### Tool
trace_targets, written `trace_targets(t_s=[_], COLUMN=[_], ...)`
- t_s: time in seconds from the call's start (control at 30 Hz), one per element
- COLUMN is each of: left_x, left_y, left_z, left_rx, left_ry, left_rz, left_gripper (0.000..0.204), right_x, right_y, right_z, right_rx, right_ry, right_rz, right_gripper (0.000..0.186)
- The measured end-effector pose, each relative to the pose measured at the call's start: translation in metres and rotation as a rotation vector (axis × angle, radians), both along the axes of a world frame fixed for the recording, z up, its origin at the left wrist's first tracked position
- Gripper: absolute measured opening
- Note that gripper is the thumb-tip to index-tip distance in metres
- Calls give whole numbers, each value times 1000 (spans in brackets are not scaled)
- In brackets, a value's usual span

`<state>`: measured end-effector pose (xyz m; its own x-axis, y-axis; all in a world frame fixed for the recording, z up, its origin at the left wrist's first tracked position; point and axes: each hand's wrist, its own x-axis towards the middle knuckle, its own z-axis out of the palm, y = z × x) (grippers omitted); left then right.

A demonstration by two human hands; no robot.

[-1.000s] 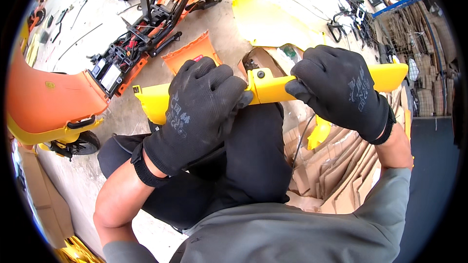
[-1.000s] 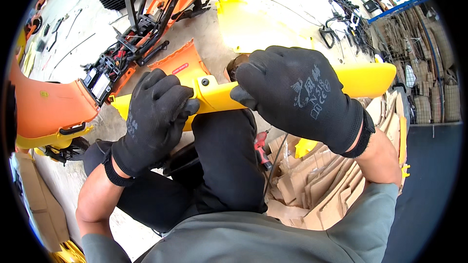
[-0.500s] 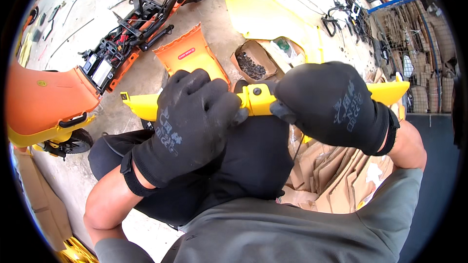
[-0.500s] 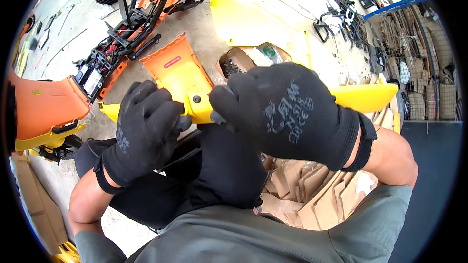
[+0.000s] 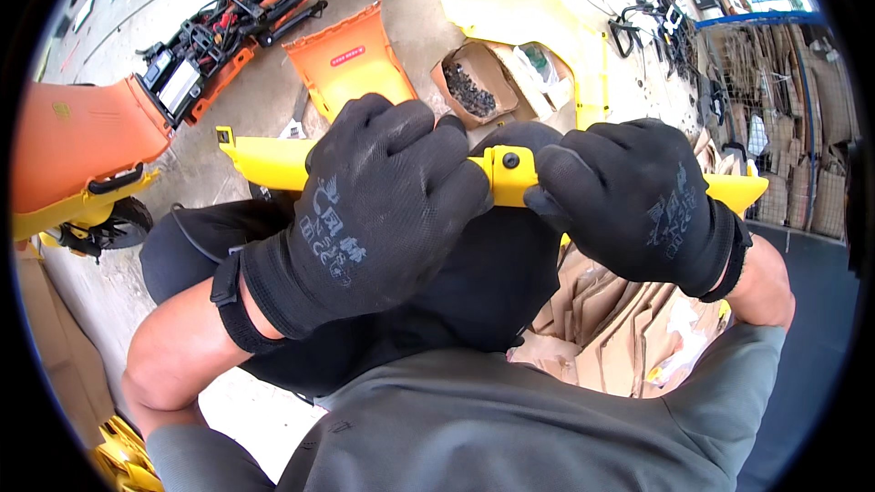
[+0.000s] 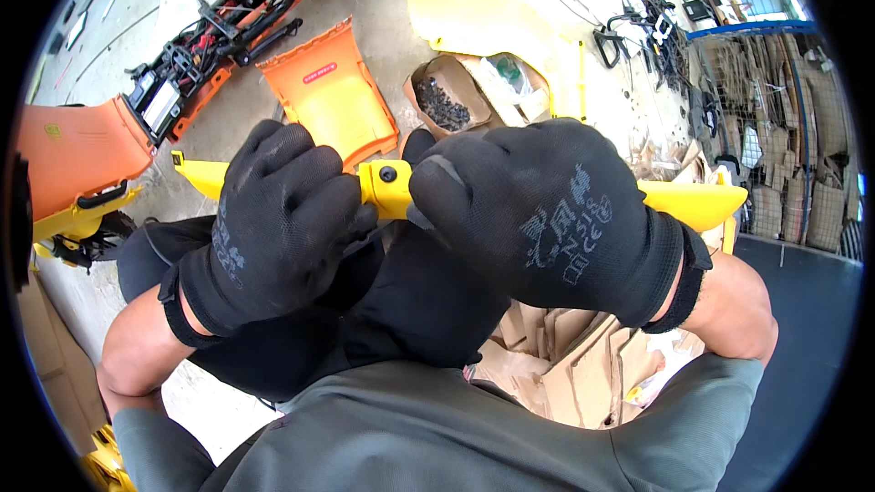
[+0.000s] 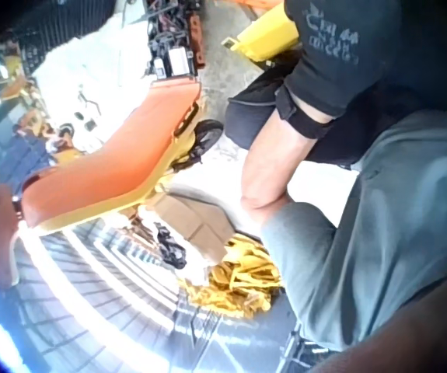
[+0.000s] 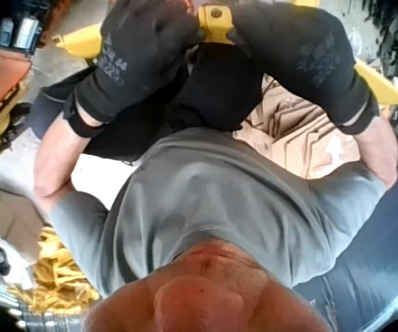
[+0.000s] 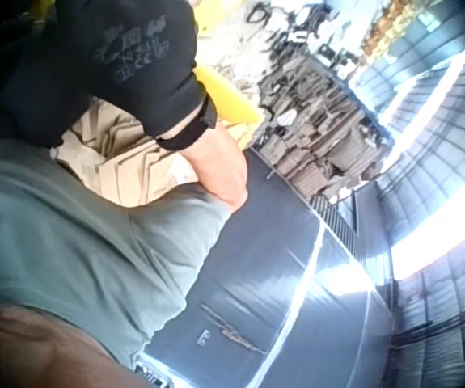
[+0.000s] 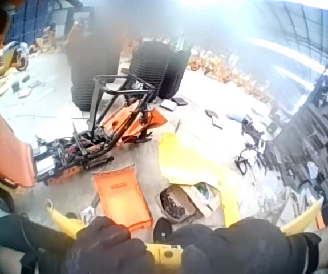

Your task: The person aligns and joins yellow and orange plastic scooter panels by hand and secures them by driving a screw with a power drill.

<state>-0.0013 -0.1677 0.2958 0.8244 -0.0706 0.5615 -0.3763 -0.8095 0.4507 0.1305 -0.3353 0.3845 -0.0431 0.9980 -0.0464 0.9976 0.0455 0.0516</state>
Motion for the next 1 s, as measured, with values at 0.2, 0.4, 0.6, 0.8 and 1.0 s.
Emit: trace_targets(t_s=[0.2,0.4,0.6,0.8,1.0], left_x=[0,8,47,48,49], left_y=[9,11,33,89,136], left_z=[-3,6,12,29,64], left_rx=[18,153,72,-59,-418], left_ry=[-45,-75,-81,-216,-278], left_rz=[23,47,183,394,446], left_gripper=[27,21,11,15,29], right_x=[0,11,29,18,51], right_y=[14,11,25,5,22], right_z=[2,0,29,56,-30], right_rx=[-62,33,155,538,422], right_ry=[24,-31,-175,222,646], right_rz=[-10,-5,-175,-158,-382], right_gripper=[25,17,37,43,50])
